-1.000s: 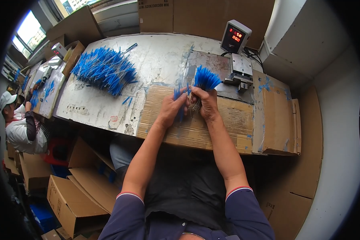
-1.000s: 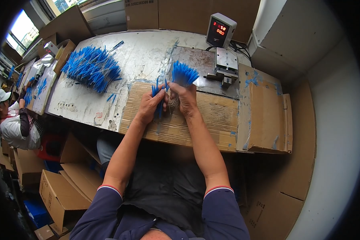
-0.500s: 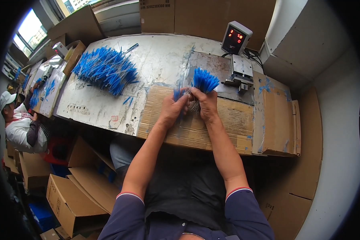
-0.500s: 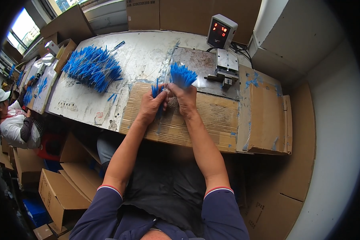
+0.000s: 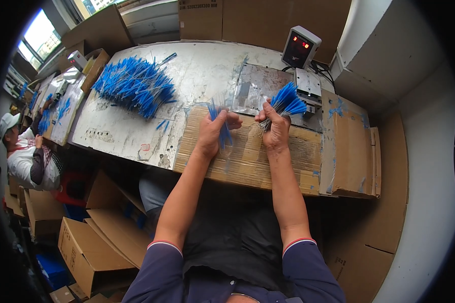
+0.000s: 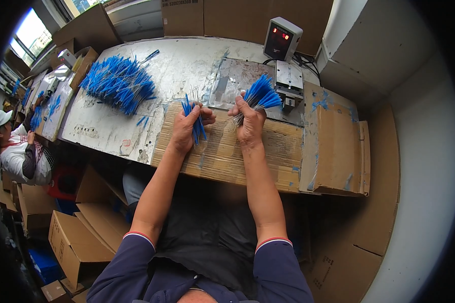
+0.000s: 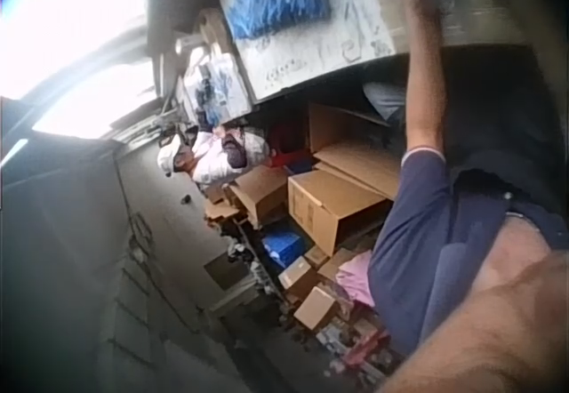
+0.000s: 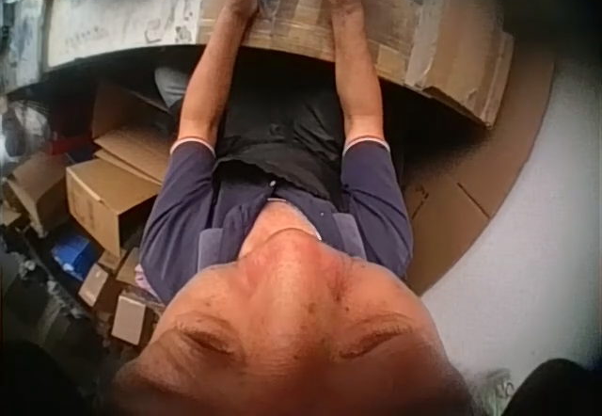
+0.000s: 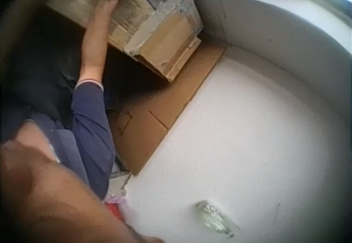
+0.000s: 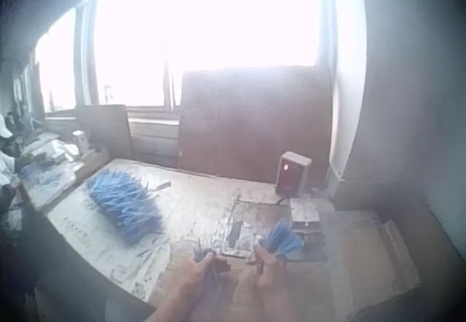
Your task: The recorder is bundling and counting blue filaments at a workstation.
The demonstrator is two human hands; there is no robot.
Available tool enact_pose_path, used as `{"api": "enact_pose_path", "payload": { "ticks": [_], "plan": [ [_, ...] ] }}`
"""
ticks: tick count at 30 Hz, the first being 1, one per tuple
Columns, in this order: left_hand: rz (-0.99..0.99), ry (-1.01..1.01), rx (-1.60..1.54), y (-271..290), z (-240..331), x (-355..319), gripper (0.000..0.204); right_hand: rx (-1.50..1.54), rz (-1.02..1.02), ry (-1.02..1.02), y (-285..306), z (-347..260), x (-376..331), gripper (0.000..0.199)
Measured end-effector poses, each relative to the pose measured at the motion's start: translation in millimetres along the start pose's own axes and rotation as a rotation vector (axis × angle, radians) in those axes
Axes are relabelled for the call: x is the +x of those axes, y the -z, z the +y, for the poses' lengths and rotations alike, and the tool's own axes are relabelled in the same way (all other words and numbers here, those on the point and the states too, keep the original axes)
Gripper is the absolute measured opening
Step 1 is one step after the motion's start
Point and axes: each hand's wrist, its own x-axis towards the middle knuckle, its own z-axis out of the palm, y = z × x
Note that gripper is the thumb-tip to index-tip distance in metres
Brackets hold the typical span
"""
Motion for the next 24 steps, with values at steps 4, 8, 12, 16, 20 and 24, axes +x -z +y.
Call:
{"api": "enact_pose_path", "payload": {
  "ticks": [4,8,12,16,20,24],
  "plan": [
    [-0.027,-0.012,0.02,5,0,5,0.027,-0.273,-0.157,-0.178,-4,7,-11,0.018],
    [-0.069,0.049,0.132,-3,3,-2,0.034,-0.45,-0.204,-0.137,-8,10,-17,0.023],
    [-0.035,0.014,0.224,-9,5,-5,0.038,-0.422,-0.223,-0.05,-13,6,-20,0.02],
    [0.022,-0.027,0.276,-4,-4,-2,0.024,-0.676,-0.339,0.094,-15,10,-25,0.015],
    [0.012,-0.106,0.397,-5,-12,-1,0.018,-0.969,-0.392,0.364,-7,21,-22,0.013],
    [0.046,-0.098,0.461,-8,-12,-4,0.01,-0.979,-0.377,0.299,3,25,-13,0.012]
  ]
}}
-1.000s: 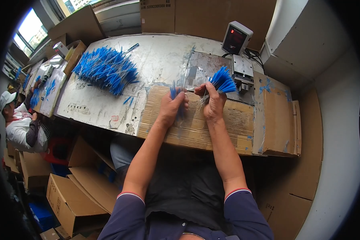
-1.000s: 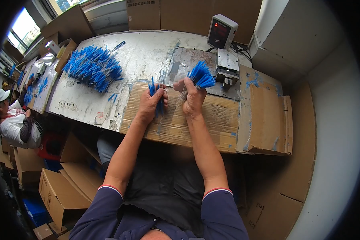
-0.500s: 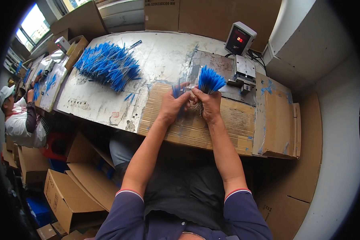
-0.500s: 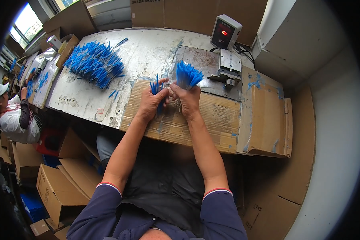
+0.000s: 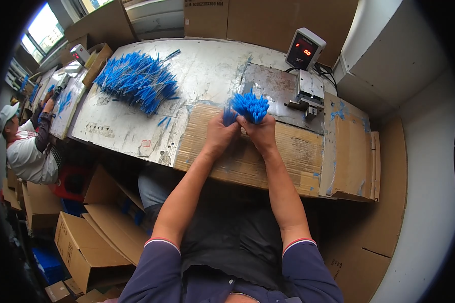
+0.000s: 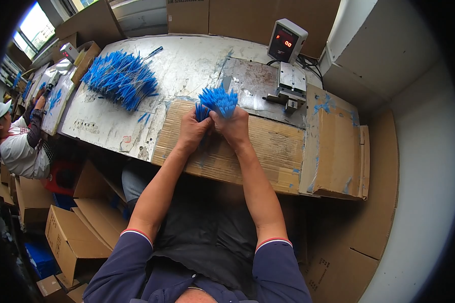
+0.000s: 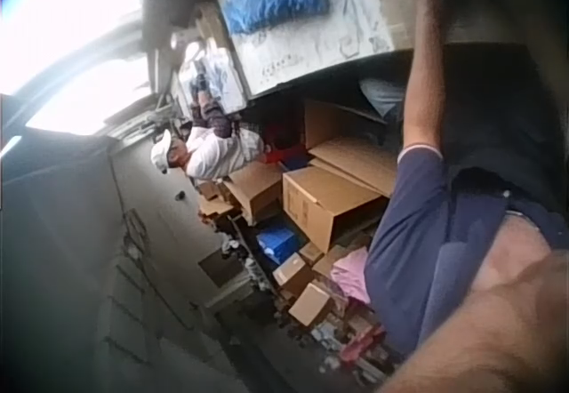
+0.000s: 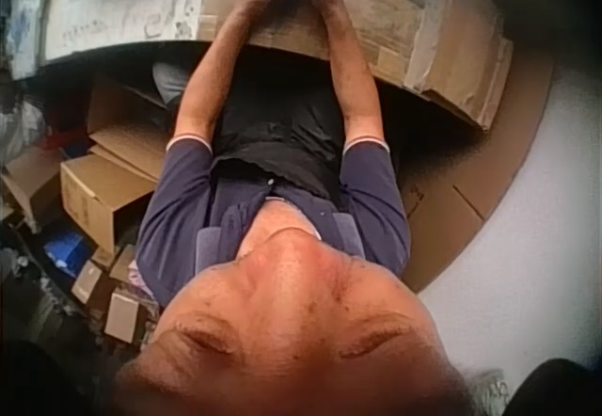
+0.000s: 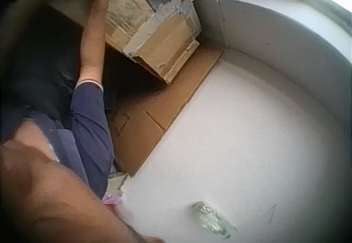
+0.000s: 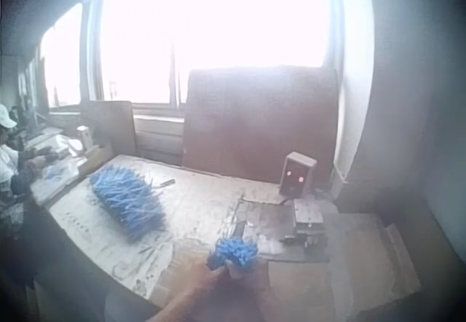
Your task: The recorder is bundling and counting blue filaments at a workstation.
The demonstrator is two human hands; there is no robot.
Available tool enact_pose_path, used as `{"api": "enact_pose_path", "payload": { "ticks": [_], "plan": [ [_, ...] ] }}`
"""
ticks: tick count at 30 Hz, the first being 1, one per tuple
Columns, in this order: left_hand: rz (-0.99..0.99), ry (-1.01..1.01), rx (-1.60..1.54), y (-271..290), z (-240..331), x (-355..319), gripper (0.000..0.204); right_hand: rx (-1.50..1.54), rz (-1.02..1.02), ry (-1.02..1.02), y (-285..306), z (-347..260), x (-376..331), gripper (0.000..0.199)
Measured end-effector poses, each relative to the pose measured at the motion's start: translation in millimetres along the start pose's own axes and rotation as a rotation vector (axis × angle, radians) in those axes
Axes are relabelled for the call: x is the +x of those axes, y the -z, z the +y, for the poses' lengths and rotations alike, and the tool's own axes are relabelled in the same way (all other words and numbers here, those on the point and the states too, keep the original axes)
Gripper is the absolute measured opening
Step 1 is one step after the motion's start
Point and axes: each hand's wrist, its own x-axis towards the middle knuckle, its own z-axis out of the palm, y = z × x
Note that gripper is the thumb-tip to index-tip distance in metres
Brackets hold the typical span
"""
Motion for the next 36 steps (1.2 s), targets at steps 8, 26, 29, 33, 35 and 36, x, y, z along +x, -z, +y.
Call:
{"api": "enact_pose_path", "payload": {
  "ticks": [8,26,29,33,35,36],
  "plan": [
    [0.015,-0.028,0.162,-1,4,-3,0.006,0.2,-0.076,-0.12,0,-7,-1,0.01],
    [-0.15,0.018,0.079,3,11,-4,0.024,0.617,0.068,-0.367,9,-11,6,0.017],
    [-0.16,0.075,-0.002,11,6,-1,0.025,0.72,0.182,-0.33,9,-20,8,0.014],
    [-0.158,0.097,-0.209,11,5,2,0.022,0.861,0.271,-0.334,26,-17,11,0.009],
    [-0.168,0.108,-0.258,11,3,4,0.021,0.805,0.177,-0.307,25,-18,9,0.012],
    [-0.172,0.098,-0.277,12,3,4,0.021,0.804,0.182,-0.306,22,-19,7,0.012]
  ]
}}
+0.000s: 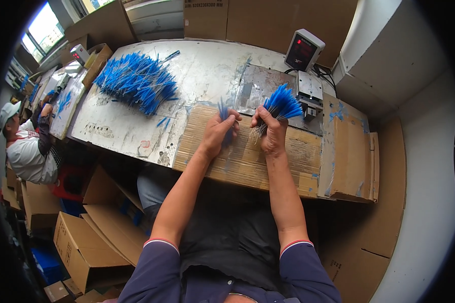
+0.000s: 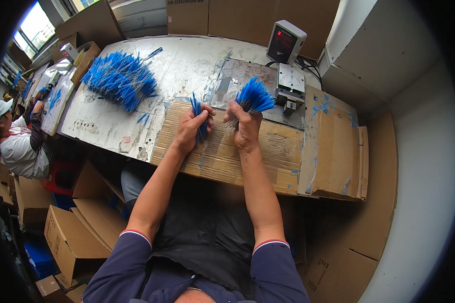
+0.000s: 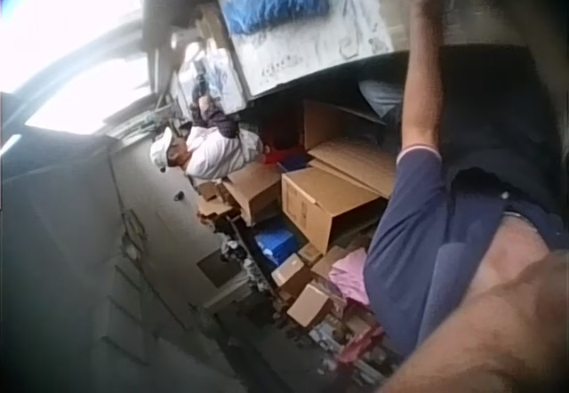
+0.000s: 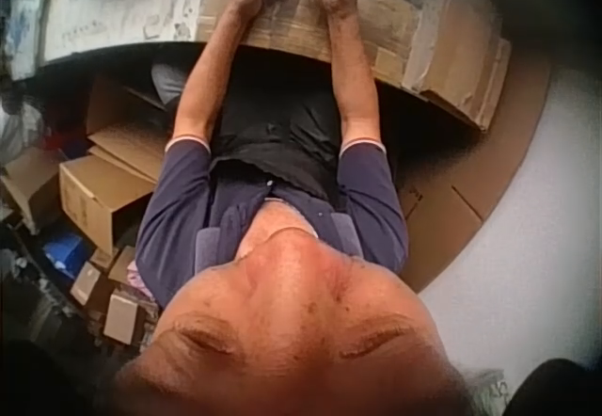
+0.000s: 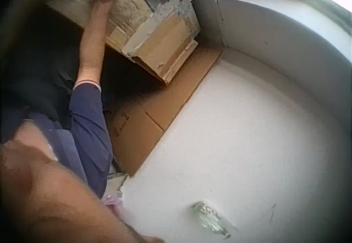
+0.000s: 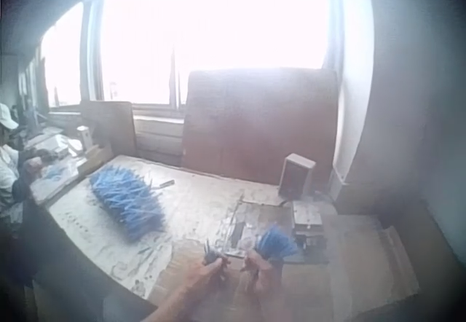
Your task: The recorder is bundling and counting blue filaments at a workstation.
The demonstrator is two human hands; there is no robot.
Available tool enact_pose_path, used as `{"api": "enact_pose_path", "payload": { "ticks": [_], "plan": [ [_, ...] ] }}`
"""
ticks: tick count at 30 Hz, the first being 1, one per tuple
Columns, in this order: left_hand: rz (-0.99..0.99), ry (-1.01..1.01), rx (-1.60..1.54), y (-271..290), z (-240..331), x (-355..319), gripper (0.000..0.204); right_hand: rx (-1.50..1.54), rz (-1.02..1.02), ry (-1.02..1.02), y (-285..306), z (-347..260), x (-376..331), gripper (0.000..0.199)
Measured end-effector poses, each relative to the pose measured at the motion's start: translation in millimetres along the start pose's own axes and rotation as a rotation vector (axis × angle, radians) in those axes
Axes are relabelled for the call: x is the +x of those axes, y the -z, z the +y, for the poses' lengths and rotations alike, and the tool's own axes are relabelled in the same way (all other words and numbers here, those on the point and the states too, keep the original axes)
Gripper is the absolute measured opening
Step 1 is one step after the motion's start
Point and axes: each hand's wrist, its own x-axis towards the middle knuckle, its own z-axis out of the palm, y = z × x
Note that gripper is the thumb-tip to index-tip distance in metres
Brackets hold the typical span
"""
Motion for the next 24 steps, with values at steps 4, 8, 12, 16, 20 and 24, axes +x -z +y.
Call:
{"api": "enact_pose_path", "payload": {
  "ticks": [4,8,12,16,20,24],
  "plan": [
    [-0.02,-0.08,0.041,6,-11,5,0.025,-0.121,-0.101,-0.004,-19,3,-12,0.015],
    [0.002,-0.104,0.12,6,-15,7,0.039,-0.221,-0.189,-0.071,-26,10,-17,0.014],
    [-0.026,-0.077,0.104,3,-9,2,0.045,-0.367,-0.179,-0.02,-24,15,-14,0.017],
    [-0.049,0.019,-0.083,-7,9,-3,0.039,-0.103,-0.155,-0.228,-22,10,-9,0.015],
    [-0.11,-0.005,-0.144,8,1,3,0.041,-0.003,-0.089,-0.219,-14,17,-3,0.015],
    [-0.039,0.037,-0.167,9,5,2,0.034,-0.164,-0.014,-0.035,-12,20,-2,0.014]
  ]
}}
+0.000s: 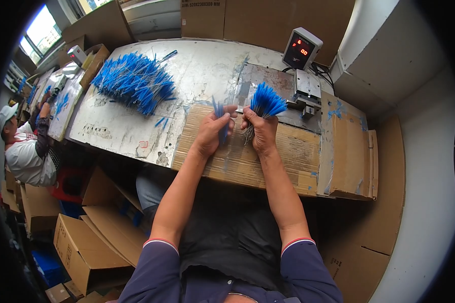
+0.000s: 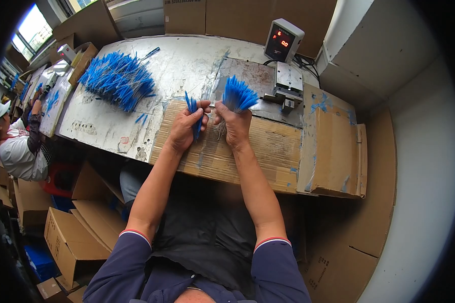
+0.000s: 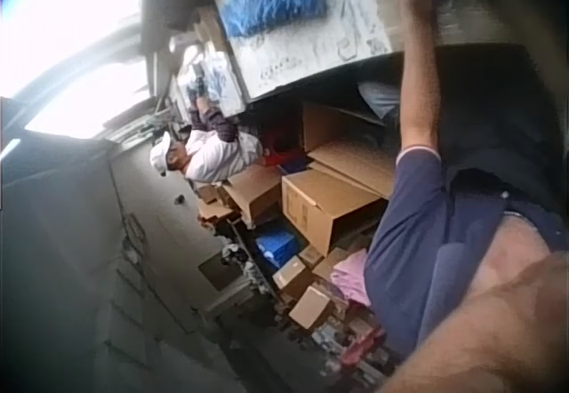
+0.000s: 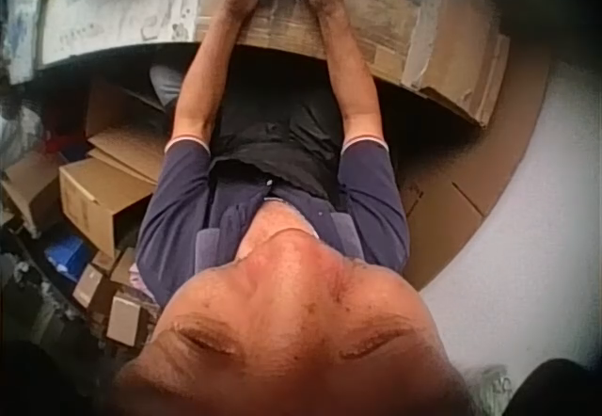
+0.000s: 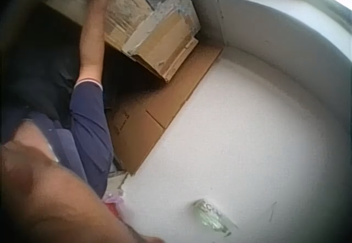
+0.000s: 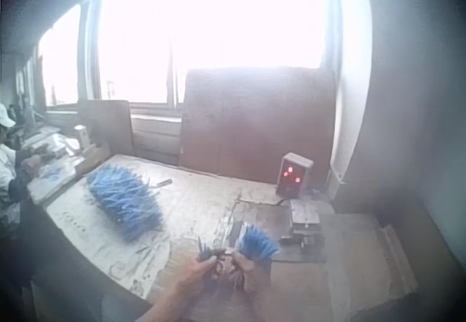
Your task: The recorder is bundling and counting blue filaments at a workstation.
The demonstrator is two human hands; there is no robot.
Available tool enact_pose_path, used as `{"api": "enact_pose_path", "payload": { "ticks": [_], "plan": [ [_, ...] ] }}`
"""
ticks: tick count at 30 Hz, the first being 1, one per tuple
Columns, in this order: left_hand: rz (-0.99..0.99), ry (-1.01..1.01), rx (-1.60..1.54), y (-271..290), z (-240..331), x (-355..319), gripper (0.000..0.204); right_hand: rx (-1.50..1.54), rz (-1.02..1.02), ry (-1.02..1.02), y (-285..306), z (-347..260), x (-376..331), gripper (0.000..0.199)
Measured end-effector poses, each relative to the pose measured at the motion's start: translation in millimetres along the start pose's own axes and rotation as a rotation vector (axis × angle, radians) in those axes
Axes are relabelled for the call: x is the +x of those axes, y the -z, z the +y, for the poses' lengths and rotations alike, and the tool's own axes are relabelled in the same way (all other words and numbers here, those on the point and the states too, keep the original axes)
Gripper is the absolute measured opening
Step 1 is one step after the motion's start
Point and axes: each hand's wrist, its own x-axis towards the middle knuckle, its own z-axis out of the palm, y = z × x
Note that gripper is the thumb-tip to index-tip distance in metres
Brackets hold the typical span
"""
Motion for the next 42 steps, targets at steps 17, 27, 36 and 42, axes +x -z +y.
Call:
{"api": "enact_pose_path", "payload": {
  "ticks": [17,27,36,42],
  "plan": [
    [-0.189,0.103,0.126,-12,9,-5,0.024,0.158,-0.168,-0.207,7,-9,9,0.019],
    [-0.061,0.015,0.636,-25,-4,-3,0.04,-0.154,-0.103,0.009,2,-13,2,0.015],
    [-0.116,0.069,0.69,-32,3,-4,0.051,-0.065,-0.067,-0.042,8,-12,5,0.029],
    [-0.116,0.102,0.641,-28,2,-4,0.053,-0.061,-0.044,0.05,3,-11,3,0.011]
  ]
}}
